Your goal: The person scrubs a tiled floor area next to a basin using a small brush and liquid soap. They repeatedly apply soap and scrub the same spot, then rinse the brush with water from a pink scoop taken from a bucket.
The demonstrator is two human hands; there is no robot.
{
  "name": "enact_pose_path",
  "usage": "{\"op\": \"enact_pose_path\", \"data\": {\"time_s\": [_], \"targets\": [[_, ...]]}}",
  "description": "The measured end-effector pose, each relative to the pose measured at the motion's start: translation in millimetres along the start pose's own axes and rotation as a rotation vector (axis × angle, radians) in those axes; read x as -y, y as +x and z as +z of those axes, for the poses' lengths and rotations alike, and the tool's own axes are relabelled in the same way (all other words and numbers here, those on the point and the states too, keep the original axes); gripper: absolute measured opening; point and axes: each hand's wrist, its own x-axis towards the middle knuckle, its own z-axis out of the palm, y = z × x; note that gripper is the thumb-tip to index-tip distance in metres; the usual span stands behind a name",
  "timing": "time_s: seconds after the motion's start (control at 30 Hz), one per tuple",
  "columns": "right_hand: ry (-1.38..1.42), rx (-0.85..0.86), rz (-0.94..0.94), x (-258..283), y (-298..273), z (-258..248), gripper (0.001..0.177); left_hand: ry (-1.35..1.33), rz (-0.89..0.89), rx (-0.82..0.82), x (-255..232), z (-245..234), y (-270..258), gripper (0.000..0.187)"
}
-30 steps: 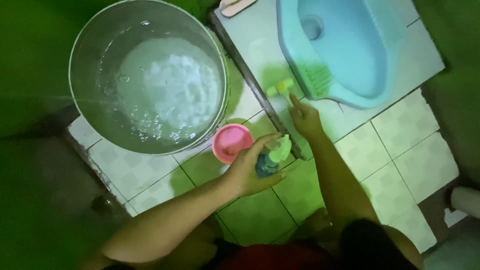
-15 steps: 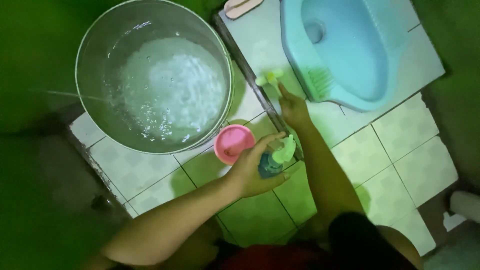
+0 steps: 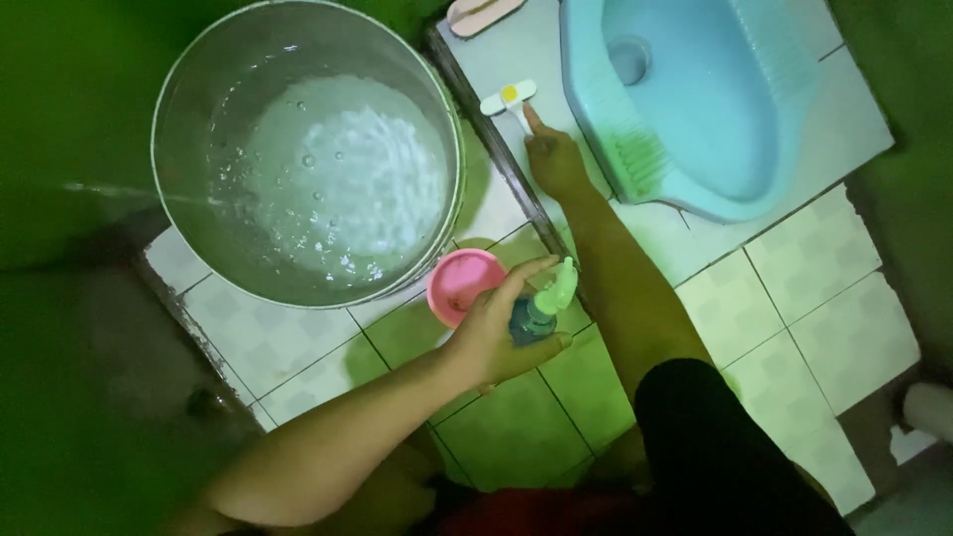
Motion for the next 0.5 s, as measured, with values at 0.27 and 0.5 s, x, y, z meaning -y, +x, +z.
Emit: {"op": "enact_pose_path", "data": {"time_s": [0.27, 0.5], "targets": [[0.074, -0.056, 0.202, -0.4, -147.4, -30.6, 0.048, -0.036, -0.113, 0.006, 7.0, 4.0, 16.4, 0.083], [0.144, -0.129, 0.041, -6.2, -147.6, -23.7, 0.046, 0.012, -0.203, 0.014, -0.2, 11.2, 22.2, 0.087]]}}
